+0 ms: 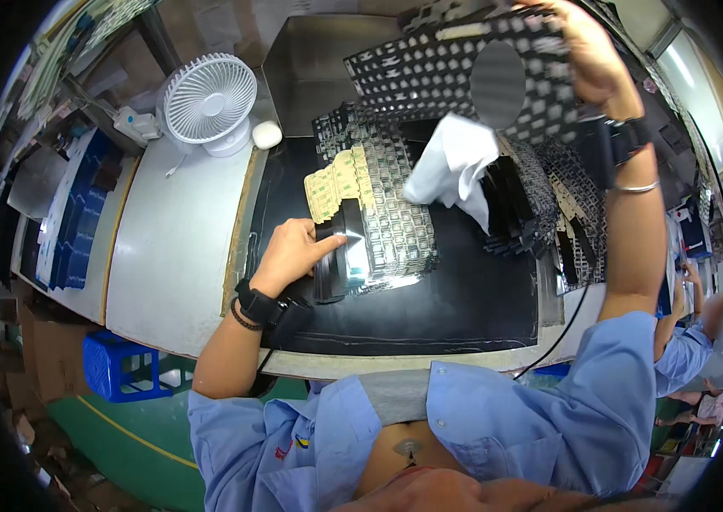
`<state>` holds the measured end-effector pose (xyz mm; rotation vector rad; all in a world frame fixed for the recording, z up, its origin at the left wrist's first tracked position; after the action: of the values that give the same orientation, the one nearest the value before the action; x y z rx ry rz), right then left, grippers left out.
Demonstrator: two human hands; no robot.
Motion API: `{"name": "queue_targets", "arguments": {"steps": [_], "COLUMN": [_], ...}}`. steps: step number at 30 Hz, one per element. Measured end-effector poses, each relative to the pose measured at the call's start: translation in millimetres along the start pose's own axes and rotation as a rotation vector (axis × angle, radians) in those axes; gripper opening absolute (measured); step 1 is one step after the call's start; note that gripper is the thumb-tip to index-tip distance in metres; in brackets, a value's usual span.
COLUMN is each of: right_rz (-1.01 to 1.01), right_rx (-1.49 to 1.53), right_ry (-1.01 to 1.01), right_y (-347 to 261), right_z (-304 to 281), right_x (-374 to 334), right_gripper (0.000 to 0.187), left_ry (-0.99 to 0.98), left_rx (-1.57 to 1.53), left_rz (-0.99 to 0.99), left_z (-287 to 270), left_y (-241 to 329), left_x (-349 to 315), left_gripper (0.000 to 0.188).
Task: The person is cleaning and inspecting keyboard components at a factory workstation.
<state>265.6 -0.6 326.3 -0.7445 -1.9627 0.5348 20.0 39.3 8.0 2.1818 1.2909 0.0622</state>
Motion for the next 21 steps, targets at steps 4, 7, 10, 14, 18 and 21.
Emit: {"name": "queue_targets", "arguments": {"steps": [4,7,10,14,18,21], "right_rz": [0.226,0.142,0.107,0.144,0.325,0.35], "right_rx": [-0.189,-0.892,-0.728,-0.663,-0.54,-0.514], "right_ry": [0.008,-0.205,-0.3,-0.559,-0.588,-0.551], "right_y": [-17.4,-58.0,-29.6,8.3,69.0,73.5], "right_z": [-32.0,-24.6,-14.2,39.4,47.6,36.2], "right_x": [3.4,9.0,-9.1,-73.4,-159.0,-157.5], "right_gripper": [0.041,0.036,0.043,0.055,0.056,0.048], "left_ry": [-0.101,0.091,0.187,-0.016,0.228,0.249], "left_rx": [-0.491,-0.29,-0.339,-0.5,-0.189,-0.235], "left_rz": [-0.024,-0.003,-0.038,0.015,0.191,0.432], "left_z": [14.5,-11.3,-35.7,6.3,-15.5,-10.9], "left_y": [-3.2,-8.0,0.3,2.8,36.7,89.0], "left_x": [2.8,0.0,-20.9,-22.9,-22.1,-26.7], "left_gripper": [0.039,0.031,0.029,0.043,0.043,0.041]}}
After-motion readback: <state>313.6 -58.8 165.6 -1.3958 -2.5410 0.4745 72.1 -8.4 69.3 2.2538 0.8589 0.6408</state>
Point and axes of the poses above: each hand's wrist, its own x-axis towards the middle knuckle, its own z-axis out of the palm, y = z × x, the point moved 10 cm from there along x, towards the middle knuckle, and after that the axes turned 12 degrees about x, right-handed, at the moved point
